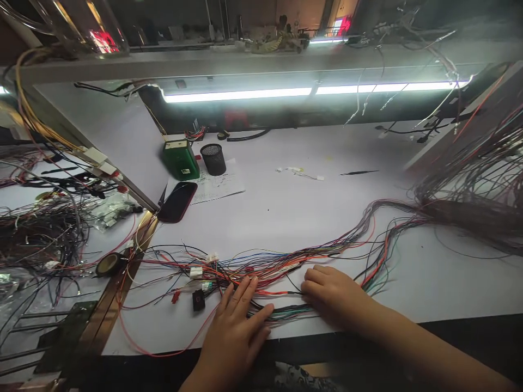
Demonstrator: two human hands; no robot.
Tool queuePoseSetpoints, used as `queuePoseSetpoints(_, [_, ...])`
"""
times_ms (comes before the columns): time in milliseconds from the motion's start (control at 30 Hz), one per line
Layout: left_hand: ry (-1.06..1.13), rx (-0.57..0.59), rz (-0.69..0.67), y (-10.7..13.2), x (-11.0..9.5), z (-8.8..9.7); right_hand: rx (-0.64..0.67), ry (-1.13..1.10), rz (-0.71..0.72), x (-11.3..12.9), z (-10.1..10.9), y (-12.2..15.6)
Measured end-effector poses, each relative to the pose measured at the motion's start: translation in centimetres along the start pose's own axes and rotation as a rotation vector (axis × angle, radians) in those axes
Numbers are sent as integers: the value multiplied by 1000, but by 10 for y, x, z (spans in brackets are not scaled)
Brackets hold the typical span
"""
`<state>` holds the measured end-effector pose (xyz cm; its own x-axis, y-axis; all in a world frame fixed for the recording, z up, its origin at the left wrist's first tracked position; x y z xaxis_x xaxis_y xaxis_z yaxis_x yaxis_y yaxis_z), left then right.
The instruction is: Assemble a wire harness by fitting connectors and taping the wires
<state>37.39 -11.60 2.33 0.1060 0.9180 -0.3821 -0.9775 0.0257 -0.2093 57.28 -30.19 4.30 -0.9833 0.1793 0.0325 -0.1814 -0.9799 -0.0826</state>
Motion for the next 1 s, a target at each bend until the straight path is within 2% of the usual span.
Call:
queuePoseSetpoints(100, [16, -27, 13, 2, -3, 0, -162, -7, -24, 6, 8, -3])
queuePoseSetpoints(167, [33, -84, 34, 4, -4, -1, -305, -16, -80, 6, 19, -6])
queuePoseSetpoints(200, [41, -111, 51, 4, -5, -1, -336, -3, -103, 6, 23, -7])
queuePoseSetpoints(267, [52, -146, 86, 5, -5, -1, -259, 52, -89, 5, 26, -6])
queuePoseSetpoints(367, [82, -174, 96, 6, -6, 0, -31, 99, 24, 6, 22, -2])
queuePoseSetpoints(533, [175, -283, -1, 9, -9, 4, 1, -33, -60, 10, 22, 0])
queuePoseSetpoints(667, [217, -373, -38, 11, -11, 7, 183, 26, -73, 18, 14, -9])
queuePoseSetpoints(867, [237, -233, -90, 6, -14, 6, 299, 56, -40, 25, 5, -25])
queuePoseSetpoints(1000, [267, -190, -129, 5, -13, 3, 323, 36, -19, 25, 11, -31])
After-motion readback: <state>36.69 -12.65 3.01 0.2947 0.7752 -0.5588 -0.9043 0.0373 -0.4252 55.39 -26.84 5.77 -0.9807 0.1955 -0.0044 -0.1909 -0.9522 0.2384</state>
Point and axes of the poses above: each hand's wrist, its own y-axis away from the middle knuckle, its own z-axis out of the back of the hand, x = y × z, the point moved 1 cm from there along -y, towards the middle knuckle, and after that the axes turned 15 degrees about y, right-handed, at the moved point
